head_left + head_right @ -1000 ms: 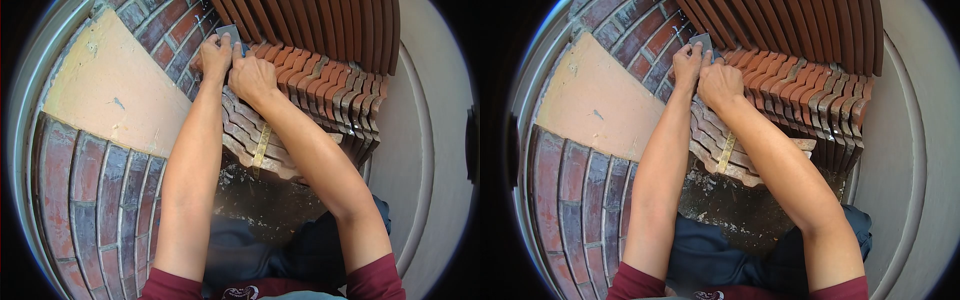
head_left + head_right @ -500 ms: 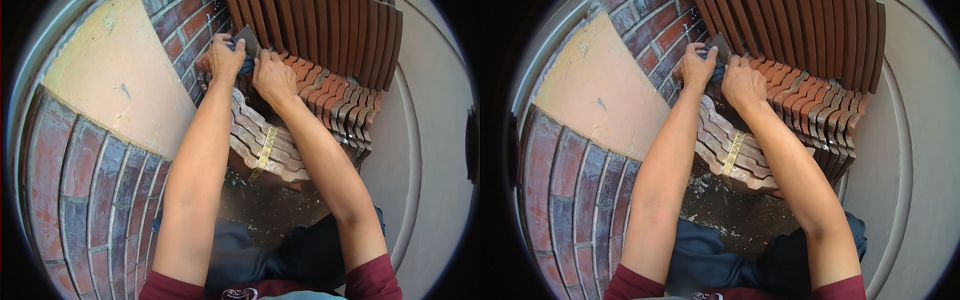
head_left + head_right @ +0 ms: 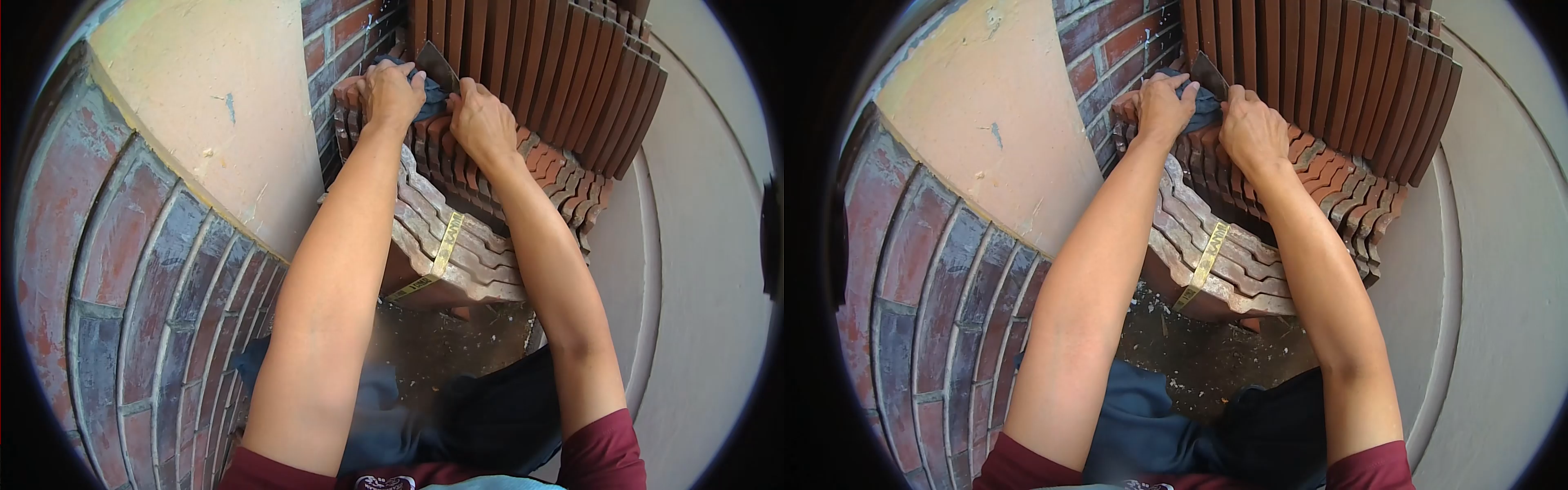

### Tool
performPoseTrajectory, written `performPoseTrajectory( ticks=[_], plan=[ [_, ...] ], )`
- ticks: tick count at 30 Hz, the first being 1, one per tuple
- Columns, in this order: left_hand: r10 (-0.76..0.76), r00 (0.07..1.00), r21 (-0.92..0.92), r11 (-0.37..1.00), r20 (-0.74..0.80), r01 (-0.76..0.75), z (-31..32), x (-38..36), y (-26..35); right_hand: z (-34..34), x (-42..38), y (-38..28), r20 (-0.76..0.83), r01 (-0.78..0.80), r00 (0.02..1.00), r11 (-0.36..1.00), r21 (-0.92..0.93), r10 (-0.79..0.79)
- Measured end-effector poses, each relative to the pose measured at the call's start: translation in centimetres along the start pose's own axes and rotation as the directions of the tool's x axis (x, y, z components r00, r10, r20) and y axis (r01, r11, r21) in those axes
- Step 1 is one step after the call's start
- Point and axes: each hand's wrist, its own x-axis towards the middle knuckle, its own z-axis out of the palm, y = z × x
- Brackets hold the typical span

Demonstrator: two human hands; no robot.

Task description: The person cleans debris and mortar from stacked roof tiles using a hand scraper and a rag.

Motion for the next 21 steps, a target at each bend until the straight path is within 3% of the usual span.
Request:
performPoseTrajectory(
  ticks=[5, 9, 15, 21],
  plan=[
    [-0.009, 1.000, -0.015, 1.000, -0.014, 0.008, 0.2, -0.3, 0.1, -1.2, 0.9, 0.7, -0.074, 0.046, 0.996, 0.999, -0.018, -0.047],
    [-0.009, 1.000, 0.012, 1.000, 0.008, 0.009, 0.1, -0.1, 0.2, -1.4, 0.7, 1.4, 0.032, 0.070, 0.997, 0.994, -0.081, -0.068],
    [-0.028, 1.000, -0.001, 1.000, 0.013, 0.028, -0.1, -0.2, 0.2, -1.0, 1.4, 2.7, -0.065, 0.198, 0.977, 0.977, -0.083, -0.203],
    [-0.035, 0.999, -0.012, 0.999, 0.007, 0.035, -0.2, -0.3, 0.4, -1.2, 2.0, 2.7, -0.071, 0.165, 0.983, 0.982, -0.087, -0.171]
  ],
)
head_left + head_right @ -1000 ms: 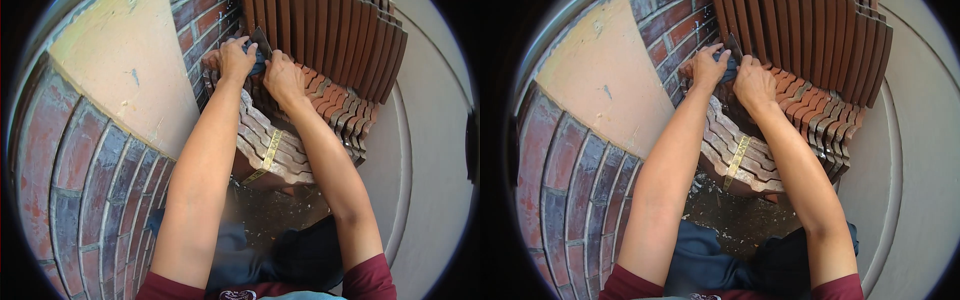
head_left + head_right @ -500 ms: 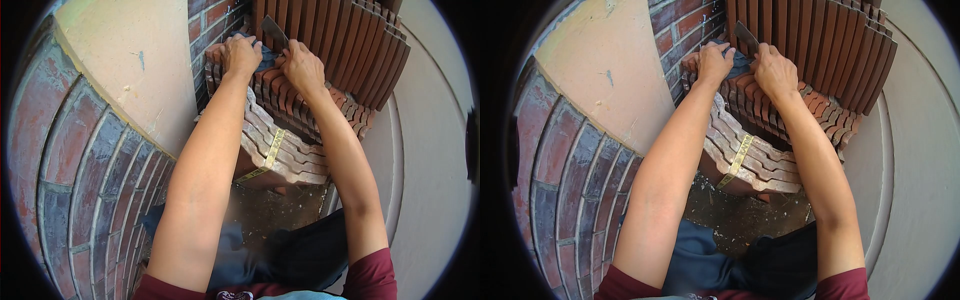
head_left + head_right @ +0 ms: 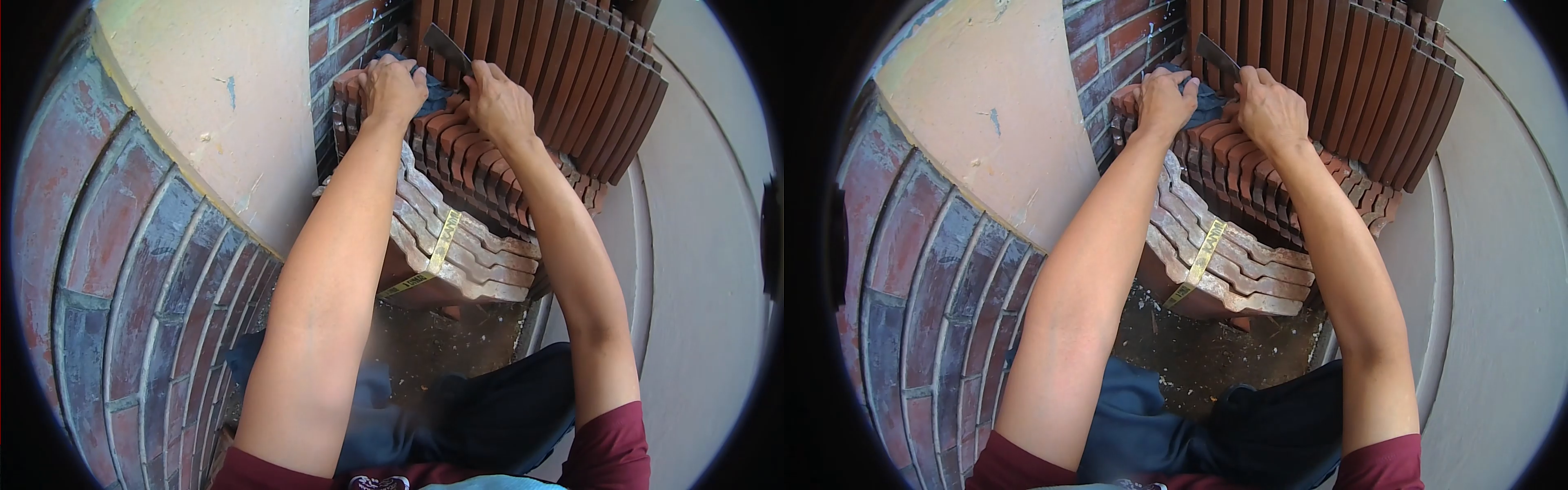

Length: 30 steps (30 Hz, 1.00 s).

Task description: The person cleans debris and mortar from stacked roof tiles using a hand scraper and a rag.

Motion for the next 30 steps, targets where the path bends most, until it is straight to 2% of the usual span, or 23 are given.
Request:
performPoseTrajectory(
  ticks=[3, 9, 12, 15, 17, 18, 19, 20, 22, 23, 25, 26, 27, 30],
  plan=[
    [0.010, 1.000, 0.010, 1.000, -0.002, -0.010, 0.3, 0.2, -0.4, 0.2, -0.2, 0.1, 0.057, 0.027, 0.998, 0.999, -0.039, -0.025],
    [-0.003, 0.999, 0.012, 1.000, 0.053, 0.002, -1.3, -0.2, 1.2, -0.4, -0.3, -0.6, 0.141, -0.041, 0.989, 0.999, -0.011, 0.042],
    [0.104, 0.986, 0.046, 0.993, 0.129, -0.111, -1.2, -0.2, 0.5, 0.7, -1.5, 0.0, 0.194, 0.003, 0.981, 1.000, -0.006, -0.002],
    [0.082, 0.996, -0.225, 0.972, 0.037, -0.071, -0.4, 0.7, -0.6, 0.5, -2.6, 0.2, 0.024, -0.092, 0.996, 0.989, 0.118, 0.090],
    [-0.009, 0.991, -0.369, 0.929, -0.131, -0.040, -0.5, 1.5, -0.1, 0.5, -2.8, 0.7, -0.118, -0.101, 0.985, 0.972, 0.213, 0.129],
    [-0.062, 0.976, -0.440, 0.897, -0.209, -0.037, -0.4, 2.0, 0.3, 0.3, -2.8, 1.0, -0.129, -0.118, 0.980, 0.965, 0.235, 0.151],
    [-0.115, 0.957, -0.459, 0.888, -0.267, -0.022, -1.2, 2.6, 1.3, 0.1, -2.7, 1.3, -0.139, -0.133, 0.975, 0.957, 0.258, 0.173],
    [-0.105, 0.936, -0.470, 0.880, -0.337, -0.071, -1.3, 3.5, 1.4, 0.0, -2.6, 1.5, -0.148, -0.149, 0.969, 0.948, 0.282, 0.197],
    [-0.178, 0.924, -0.515, 0.857, -0.339, -0.024, -1.6, 5.0, 1.3, -0.1, -2.5, 1.8, -0.158, -0.161, 0.962, 0.927, 0.338, 0.224],
    [-0.095, 0.900, -0.469, 0.874, -0.425, -0.129, -1.7, 5.1, 1.4, -0.1, -2.6, 1.9, -0.149, -0.159, 0.963, 0.917, 0.366, 0.226],
    [-0.086, 0.972, -0.326, 0.945, -0.220, 0.010, -0.8, 3.9, 0.7, 0.6, -2.8, 2.1, -0.153, -0.132, 0.966, 0.909, 0.395, 0.207],
    [-0.096, 0.989, -0.240, 0.968, -0.113, 0.067, -0.5, 3.3, 0.4, 1.0, -2.9, 2.3, -0.167, -0.110, 0.968, 0.912, 0.396, 0.189],
    [-0.134, 0.990, -0.228, 0.966, -0.042, 0.121, -0.5, 3.6, 0.3, 1.3, -3.0, 2.4, -0.183, -0.088, 0.968, 0.913, 0.397, 0.173],
    [-0.082, 0.997, -0.148, 0.986, 0.008, 0.082, -0.7, 3.4, 0.7, 2.0, -3.2, 2.4, -0.153, -0.097, 0.972, 0.901, 0.422, 0.176]
  ],
)
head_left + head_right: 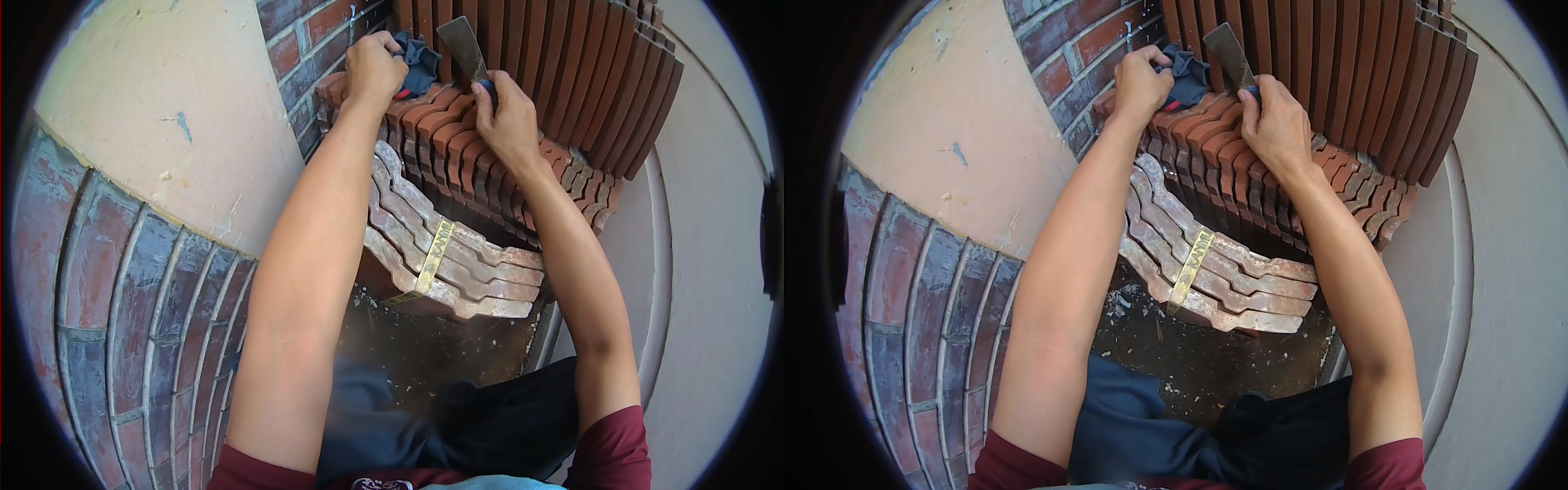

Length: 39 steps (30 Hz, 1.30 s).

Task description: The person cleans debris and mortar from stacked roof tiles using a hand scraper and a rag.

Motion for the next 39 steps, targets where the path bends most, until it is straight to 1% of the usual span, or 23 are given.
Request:
performPoseTrajectory(
  ticks=[1, 2, 4, 5, 6, 8, 10, 11, 12, 14, 15, 17, 19, 20, 21, 24, 25, 26, 28, 29, 33, 36, 39],
  plan=[
    [0.049, 0.996, -0.003, 0.999, -0.074, -0.050, 0.4, 0.0, 0.1, -0.1, 0.2, -0.1, -0.010, 0.005, 1.000, 1.000, 0.012, -0.005],
    [0.098, 0.979, -0.063, 0.992, -0.179, -0.111, 0.6, 0.5, 0.0, -0.1, 0.4, -0.3, -0.017, 0.010, 1.000, 1.000, 0.023, -0.009],
    [0.172, 0.910, -0.165, 0.955, -0.376, -0.249, 0.8, 1.8, 0.2, -0.4, 0.7, -0.6, -0.045, 0.032, 0.999, 0.999, 0.043, -0.030],
    [0.099, 0.922, -0.225, 0.955, -0.374, -0.194, 0.4, 2.6, 1.4, -0.6, 1.0, -0.8, -0.068, 0.050, 0.997, 0.997, 0.051, -0.046],
    [0.115, 0.907, -0.219, 0.951, -0.404, -0.218, 0.2, 2.7, 2.5, -0.8, 1.0, -0.7, -0.087, 0.067, 0.994, 0.996, 0.058, -0.062],
    [0.023, 0.956, -0.115, 0.992, -0.292, -0.059, 0.8, 2.5, 2.0, -0.9, 0.7, -0.3, -0.057, 0.053, 0.997, 0.996, 0.070, -0.049],
    [0.012, 0.976, -0.122, 0.992, -0.216, -0.039, 1.4, 0.8, 1.8, -1.1, 0.6, -0.1, -0.011, 0.019, 1.000, 0.997, 0.080, -0.018],
    [-0.023, 0.992, -0.052, 0.999, -0.121, 0.017, 1.3, 0.6, 1.4, -1.1, 0.3, -0.1, 0.022, -0.012, 1.000, 0.997, 0.082, 0.011],
    [0.038, 0.998, 0.084, 0.996, -0.059, -0.033, 1.0, 0.2, 1.3, -1.2, 0.2, -0.1, 0.054, -0.038, 0.998, 0.996, 0.084, 0.033],
    [0.031, 0.995, 0.236, 0.970, 0.095, -0.053, 0.5, -1.2, 2.2, -1.4, 0.1, -0.4, 0.081, -0.020, 0.997, 0.998, 0.054, 0.016],
    [0.060, 0.994, 0.234, 0.969, 0.087, -0.079, 0.5, -1.2, 1.9, -1.5, 0.0, -0.5, 0.094, -0.017, 0.996, 0.999, 0.034, 0.014],
    [0.116, 0.990, 0.220, 0.967, 0.078, -0.130, 0.9, -1.3, 1.9, -1.7, 0.1, -0.9, 0.031, 0.095, 0.995, 0.995, 0.027, -0.096],
    [0.007, 0.988, 0.162, 0.986, 0.157, -0.033, 0.3, -1.2, 1.8, -1.7, 0.1, -0.9, -0.014, 0.175, 0.985, 0.984, 0.021, -0.175],
    [-0.044, 0.979, 0.139, 0.990, 0.198, 0.016, -0.4, -1.1, 1.8, -1.9, -0.1, -1.1, 0.032, 0.143, 0.989, 0.990, 0.003, -0.143],
    [-0.040, 0.978, 0.073, 0.997, 0.203, 0.026, -0.7, -1.0, 1.3, -2.0, -0.3, -1.4, 0.079, 0.115, 0.990, 0.993, -0.015, -0.114],
    [-0.033, 0.999, -0.061, 0.998, 0.031, 0.035, -0.6, -0.9, 0.2, -1.8, -0.9, -1.6, 0.200, 0.064, 0.978, 0.997, -0.049, -0.053],
    [0.038, 0.997, -0.092, 0.995, -0.060, -0.044, -0.5, -1.0, -0.3, -1.6, -1.1, -1.6, 0.224, 0.058, 0.974, 0.997, -0.057, -0.044],
    [0.063, 0.994, -0.077, 0.995, -0.090, -0.070, -0.1, -1.1, -0.6, -1.3, -1.2, -1.6, 0.248, 0.051, 0.968, 0.997, -0.066, -0.033],
    [0.106, 0.983, -0.048, 0.992, -0.146, -0.114, 0.7, -1.6, -1.2, -0.8, -0.7, -1.2, 0.211, 0.067, 0.976, 0.998, -0.022, -0.061],
    [0.168, 0.971, -0.046, 0.983, -0.169, -0.178, 1.1, -1.5, -1.5, -0.6, -0.4, -1.1, 0.212, 0.060, 0.976, 0.998, -0.004, -0.058],
    [0.166, 0.985, -0.070, 0.983, -0.035, -0.168, 0.8, -1.9, -1.1, -0.3, 0.0, -1.5, 0.273, 0.039, 0.961, 0.999, 0.033, -0.046],
    [0.201, 0.978, -0.016, 0.979, -0.048, -0.201, 0.6, -1.9, -1.2, 0.5, 0.4, -1.5, 0.210, 0.053, 0.976, 0.998, 0.036, -0.060],
    [0.149, 0.965, -0.047, 0.986, -0.216, -0.163, 0.8, -1.2, -1.9, 1.7, 1.5, -2.2, 0.056, 0.096, 0.993, 0.993, 0.070, -0.100]
  ],
)
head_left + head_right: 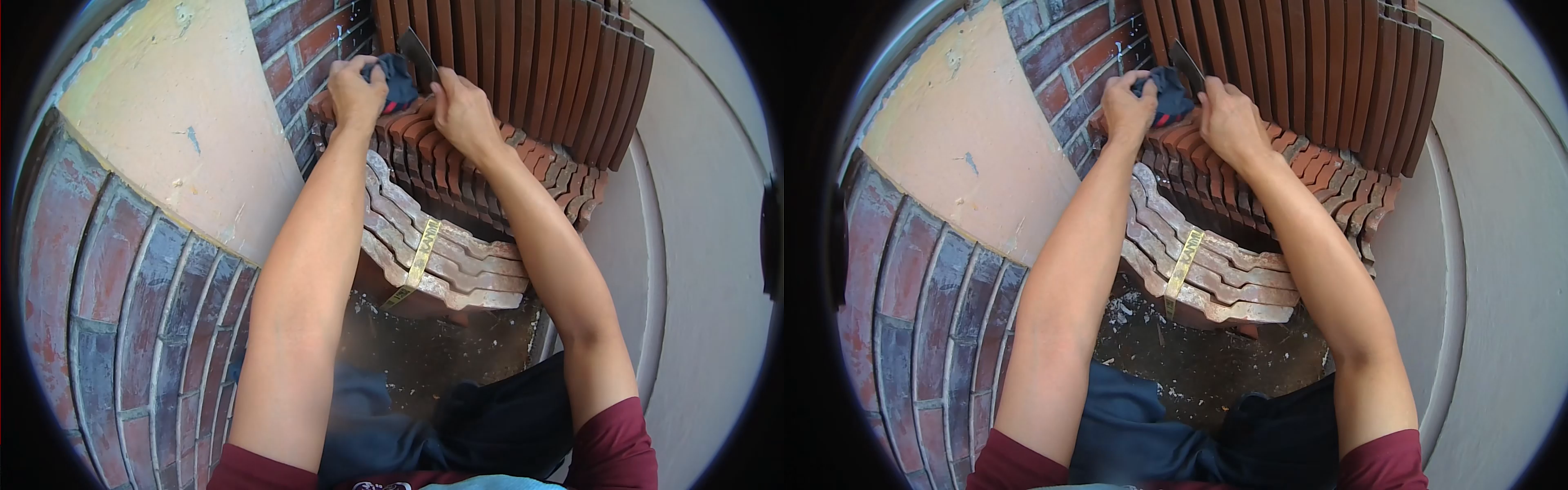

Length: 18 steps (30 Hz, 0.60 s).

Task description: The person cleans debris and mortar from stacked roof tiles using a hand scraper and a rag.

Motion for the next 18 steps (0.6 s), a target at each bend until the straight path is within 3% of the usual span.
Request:
performPoseTrajectory(
  ticks=[4, 7, 11, 13, 14, 17, 18],
  plan=[
    [0.010, 0.999, -0.083, 0.996, -0.041, -0.013, -0.2, 0.2, -0.3, 0.8, -0.3, -1.8, 0.020, -0.036, 0.999, 0.998, -0.054, 0.037],
    [-0.010, 0.997, -0.153, 0.988, 0.077, 0.021, -0.7, 0.6, -0.3, 0.9, -1.0, -1.8, 0.083, -0.038, 0.995, 0.993, -0.109, 0.047],
    [0.015, 0.997, -0.101, 0.995, 0.081, -0.007, -0.4, 0.2, -0.3, 0.5, -1.1, -2.1, 0.123, 0.010, 0.992, 0.982, -0.190, 0.014],
    [-0.032, 0.994, -0.249, 0.967, 0.107, 0.058, -0.6, 0.3, -0.3, 0.4, -1.2, -2.4, 0.144, 0.000, 0.989, 0.983, -0.185, 0.028],
    [-0.051, 0.991, -0.320, 0.943, 0.121, 0.088, -0.9, 0.6, -0.2, 0.3, -1.0, -2.6, 0.127, -0.013, 0.991, 0.987, -0.163, 0.034],
    [0.139, 0.972, -0.289, 0.954, 0.190, -0.080, -1.1, 0.9, -0.7, -0.4, -0.2, -2.6, 0.029, -0.015, 0.999, 0.996, -0.085, 0.018],
    [0.066, 0.974, -0.274, 0.962, 0.219, -0.003, -0.7, 0.4, -0.6, -0.6, 0.4, -2.2, -0.039, 0.004, 0.999, 0.999, -0.054, -0.006]
  ],
)
